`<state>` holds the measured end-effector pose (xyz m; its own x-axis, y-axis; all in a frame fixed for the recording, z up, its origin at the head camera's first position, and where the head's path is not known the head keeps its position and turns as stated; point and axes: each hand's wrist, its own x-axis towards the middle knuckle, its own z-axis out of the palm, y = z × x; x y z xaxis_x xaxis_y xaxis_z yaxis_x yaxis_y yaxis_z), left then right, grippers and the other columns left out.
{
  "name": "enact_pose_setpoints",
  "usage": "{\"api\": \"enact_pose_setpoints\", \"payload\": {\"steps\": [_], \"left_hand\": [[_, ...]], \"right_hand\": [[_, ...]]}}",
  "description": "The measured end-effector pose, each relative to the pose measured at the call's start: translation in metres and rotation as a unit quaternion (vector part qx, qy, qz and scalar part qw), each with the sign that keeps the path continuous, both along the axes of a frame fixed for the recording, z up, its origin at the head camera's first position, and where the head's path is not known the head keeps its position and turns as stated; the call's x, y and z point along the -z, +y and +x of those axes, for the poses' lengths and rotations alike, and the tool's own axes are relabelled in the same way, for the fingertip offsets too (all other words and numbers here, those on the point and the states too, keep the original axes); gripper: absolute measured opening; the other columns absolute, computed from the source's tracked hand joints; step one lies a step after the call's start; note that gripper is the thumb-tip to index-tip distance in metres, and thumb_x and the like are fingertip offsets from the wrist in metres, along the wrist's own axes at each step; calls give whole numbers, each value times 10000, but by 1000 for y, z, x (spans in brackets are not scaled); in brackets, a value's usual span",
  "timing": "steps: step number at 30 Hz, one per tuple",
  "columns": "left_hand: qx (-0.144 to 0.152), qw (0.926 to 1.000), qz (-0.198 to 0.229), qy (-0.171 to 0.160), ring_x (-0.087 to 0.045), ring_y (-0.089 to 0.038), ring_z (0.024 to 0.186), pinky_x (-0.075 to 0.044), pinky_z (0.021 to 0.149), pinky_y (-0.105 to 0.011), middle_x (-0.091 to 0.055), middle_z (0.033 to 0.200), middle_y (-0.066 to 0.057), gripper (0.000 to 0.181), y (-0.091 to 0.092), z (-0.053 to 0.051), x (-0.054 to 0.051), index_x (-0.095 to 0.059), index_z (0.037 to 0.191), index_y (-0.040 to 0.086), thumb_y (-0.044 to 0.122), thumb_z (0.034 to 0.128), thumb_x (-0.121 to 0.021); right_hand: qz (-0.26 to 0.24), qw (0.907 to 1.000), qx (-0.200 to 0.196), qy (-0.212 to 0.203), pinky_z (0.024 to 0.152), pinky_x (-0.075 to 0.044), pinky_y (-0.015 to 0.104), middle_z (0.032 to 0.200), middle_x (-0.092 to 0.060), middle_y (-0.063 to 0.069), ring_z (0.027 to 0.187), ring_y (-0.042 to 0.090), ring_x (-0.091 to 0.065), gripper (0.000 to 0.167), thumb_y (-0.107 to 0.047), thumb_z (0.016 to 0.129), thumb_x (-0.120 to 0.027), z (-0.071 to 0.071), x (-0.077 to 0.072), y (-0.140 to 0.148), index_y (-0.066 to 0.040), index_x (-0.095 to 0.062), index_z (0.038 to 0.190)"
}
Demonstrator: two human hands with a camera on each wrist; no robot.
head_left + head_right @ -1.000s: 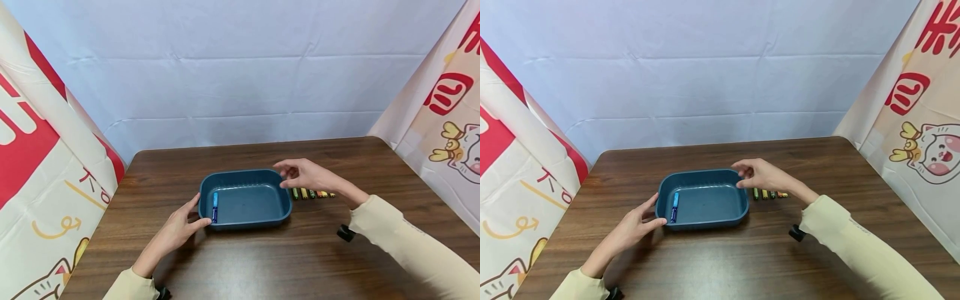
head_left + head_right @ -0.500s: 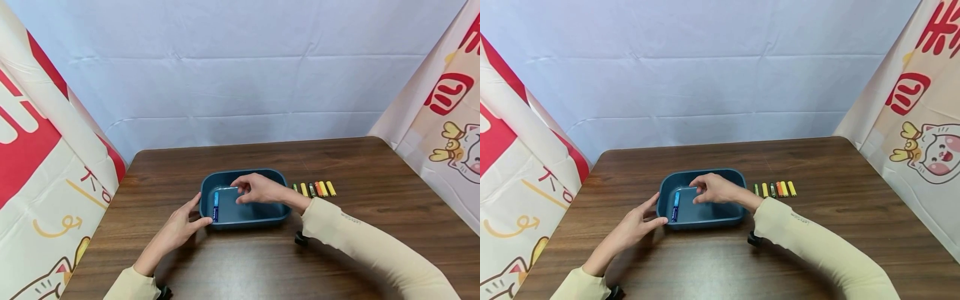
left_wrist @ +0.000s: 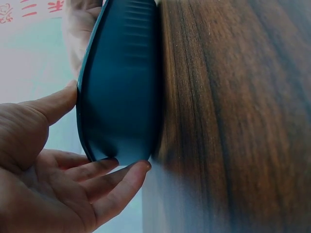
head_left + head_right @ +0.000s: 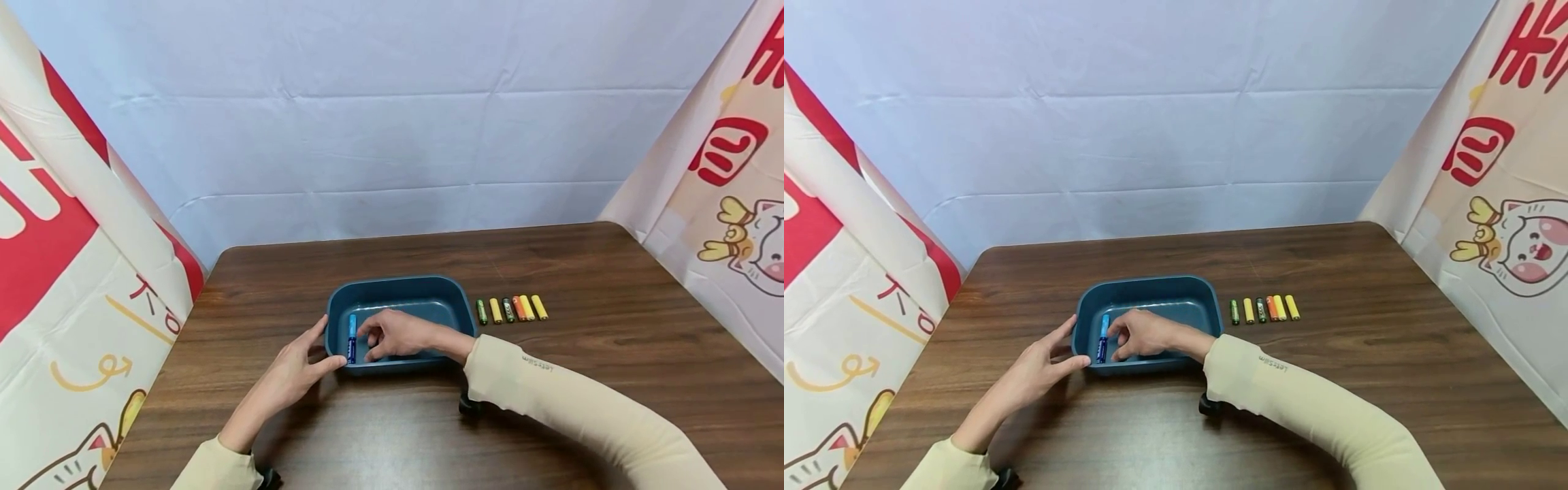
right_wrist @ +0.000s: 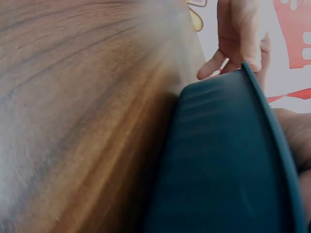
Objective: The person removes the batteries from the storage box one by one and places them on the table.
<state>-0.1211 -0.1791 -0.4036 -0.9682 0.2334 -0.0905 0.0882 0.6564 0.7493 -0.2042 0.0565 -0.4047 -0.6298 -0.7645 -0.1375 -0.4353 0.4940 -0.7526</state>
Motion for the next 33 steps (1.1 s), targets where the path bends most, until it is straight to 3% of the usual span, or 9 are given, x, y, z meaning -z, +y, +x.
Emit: {"api": "enact_pose_setpoints", "payload": {"steps": [18,33], "left_hand": [[-33,10000,-26,45,-589,-371,1299,-448,1065,-595,-494,1535,-210,841,1,-1,2,-275,1636,62,351,987,-725],[-17,9999,-114,26,-573,-397,1311,-436,1070,-610,-481,1544,-215,848,2,-3,3,-271,1637,61,348,984,-728]], "right_hand": [[452,9969,299,565,777,-524,248,934,-672,-10,809,70,-584,419,-96,899,-820,3,12,-20,-22,-691,1291],[816,9907,308,1048,691,-483,219,835,-615,-38,710,62,-540,379,-158,905,-830,3,16,-33,-56,-723,1254]]}}
